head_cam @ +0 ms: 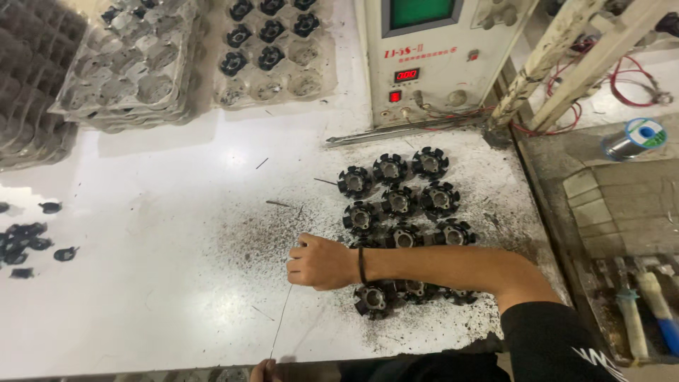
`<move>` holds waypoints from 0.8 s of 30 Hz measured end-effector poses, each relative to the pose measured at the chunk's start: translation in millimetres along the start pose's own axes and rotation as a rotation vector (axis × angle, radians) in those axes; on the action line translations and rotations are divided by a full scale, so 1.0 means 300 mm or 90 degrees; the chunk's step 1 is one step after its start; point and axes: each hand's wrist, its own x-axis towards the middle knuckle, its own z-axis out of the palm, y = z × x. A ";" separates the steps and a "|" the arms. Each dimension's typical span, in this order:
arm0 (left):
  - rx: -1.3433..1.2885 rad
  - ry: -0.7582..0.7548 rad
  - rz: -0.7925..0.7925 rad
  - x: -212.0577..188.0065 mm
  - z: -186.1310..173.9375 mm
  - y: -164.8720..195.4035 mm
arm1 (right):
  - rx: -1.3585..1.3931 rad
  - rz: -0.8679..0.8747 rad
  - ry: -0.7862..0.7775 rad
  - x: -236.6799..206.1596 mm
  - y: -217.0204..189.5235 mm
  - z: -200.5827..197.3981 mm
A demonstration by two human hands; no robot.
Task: The person uses a heated soldering tool on black plastic-motor components arranged on a workbench, then sorts the parts into a plastic tray and lays them out in rows. They then solder wires onto the components one at a time, building rows of finished parts on the bench.
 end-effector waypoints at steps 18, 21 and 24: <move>-0.880 -0.090 -0.473 0.007 0.074 0.002 | -0.171 0.444 -0.091 -0.196 0.479 0.181; -0.992 -0.077 -0.458 0.013 0.105 -0.024 | -0.144 0.523 -0.129 -0.269 0.477 0.117; -0.966 -0.042 -0.539 0.021 0.120 -0.032 | -0.027 0.612 -0.178 -0.261 0.472 0.094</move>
